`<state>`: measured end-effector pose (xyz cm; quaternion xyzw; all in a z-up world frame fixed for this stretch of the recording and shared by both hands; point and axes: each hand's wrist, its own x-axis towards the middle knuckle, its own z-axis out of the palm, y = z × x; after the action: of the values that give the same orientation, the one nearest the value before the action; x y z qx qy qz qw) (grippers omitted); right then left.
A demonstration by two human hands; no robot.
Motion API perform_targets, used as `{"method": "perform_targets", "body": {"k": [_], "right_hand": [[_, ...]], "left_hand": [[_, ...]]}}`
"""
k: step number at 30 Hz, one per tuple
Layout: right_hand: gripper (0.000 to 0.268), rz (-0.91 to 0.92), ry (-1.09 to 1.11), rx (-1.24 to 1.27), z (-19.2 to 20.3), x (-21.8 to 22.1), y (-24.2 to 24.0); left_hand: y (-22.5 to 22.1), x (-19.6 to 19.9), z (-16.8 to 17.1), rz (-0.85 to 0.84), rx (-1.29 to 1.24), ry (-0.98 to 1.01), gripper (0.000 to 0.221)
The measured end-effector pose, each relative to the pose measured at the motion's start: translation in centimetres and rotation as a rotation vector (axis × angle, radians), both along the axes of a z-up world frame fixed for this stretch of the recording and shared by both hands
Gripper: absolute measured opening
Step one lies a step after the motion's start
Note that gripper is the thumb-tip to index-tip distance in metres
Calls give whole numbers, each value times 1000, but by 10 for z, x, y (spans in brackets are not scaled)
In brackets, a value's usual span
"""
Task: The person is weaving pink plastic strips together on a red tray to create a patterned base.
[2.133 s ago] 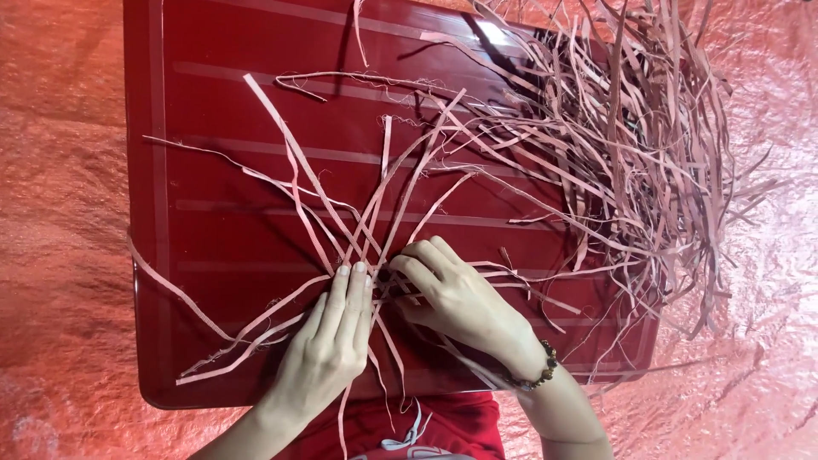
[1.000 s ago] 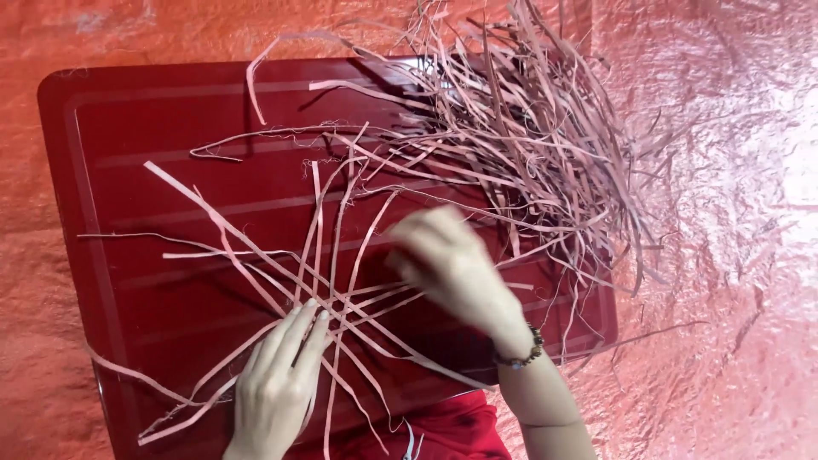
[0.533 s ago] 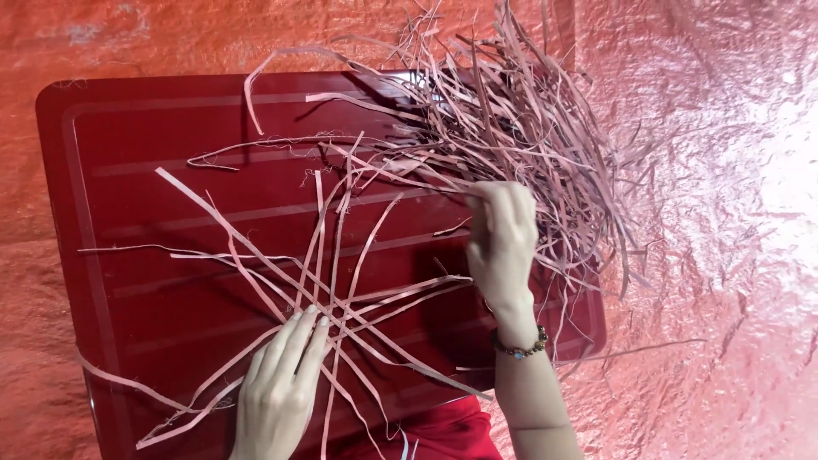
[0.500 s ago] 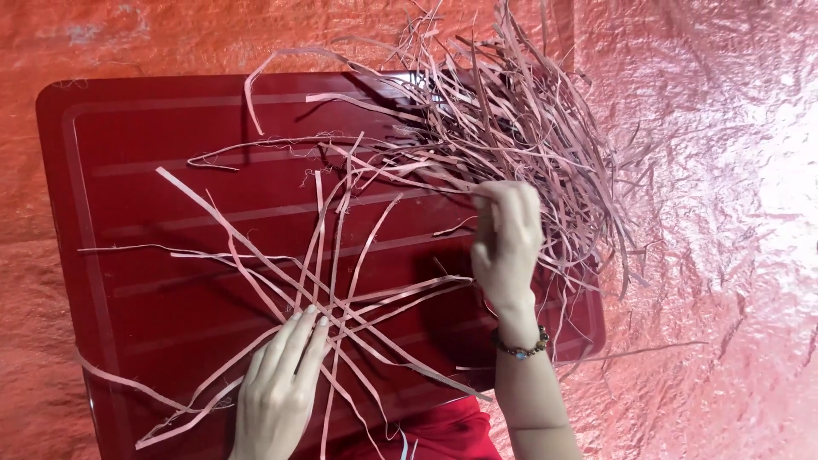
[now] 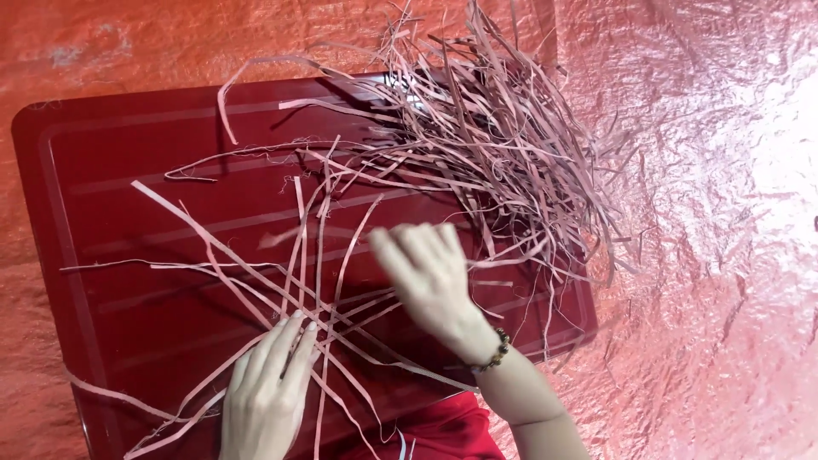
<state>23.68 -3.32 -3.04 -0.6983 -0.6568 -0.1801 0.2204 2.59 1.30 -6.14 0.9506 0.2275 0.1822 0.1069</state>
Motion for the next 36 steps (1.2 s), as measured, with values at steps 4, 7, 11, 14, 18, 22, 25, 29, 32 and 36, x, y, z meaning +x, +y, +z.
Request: {"method": "perform_targets", "body": {"k": [4, 7, 11, 14, 18, 22, 25, 29, 32, 36], "right_hand": [[11, 281, -29, 142, 13, -13, 1], [6, 569, -20, 147, 32, -21, 4], [7, 688, 60, 52, 39, -28, 2], [9, 643, 65, -17, 35, -23, -2], [8, 502, 92, -50, 36, -14, 1], [10, 459, 144, -104, 32, -10, 2], [11, 413, 221, -183, 28, -8, -1], [11, 352, 219, -194, 20, -3, -4], [14, 327, 252, -201, 20, -2, -5], [14, 333, 319, -219, 21, 0, -5]], "left_hand": [[-1, 2, 7, 45, -104, -57, 41], [-2, 6, 25, 161, -490, -308, 42], [0, 1, 39, 237, -984, -522, 35], [-1, -7, 42, 343, -884, -568, 29], [6, -24, 26, 661, -1176, -813, 32], [11, -31, 34, 736, -1213, -896, 28], [12, -35, 36, 782, -1259, -913, 26], [18, -41, 36, 830, -1439, -978, 28], [22, -43, 41, 944, -1555, -961, 29], [24, -42, 45, 993, -1591, -939, 32]]}}
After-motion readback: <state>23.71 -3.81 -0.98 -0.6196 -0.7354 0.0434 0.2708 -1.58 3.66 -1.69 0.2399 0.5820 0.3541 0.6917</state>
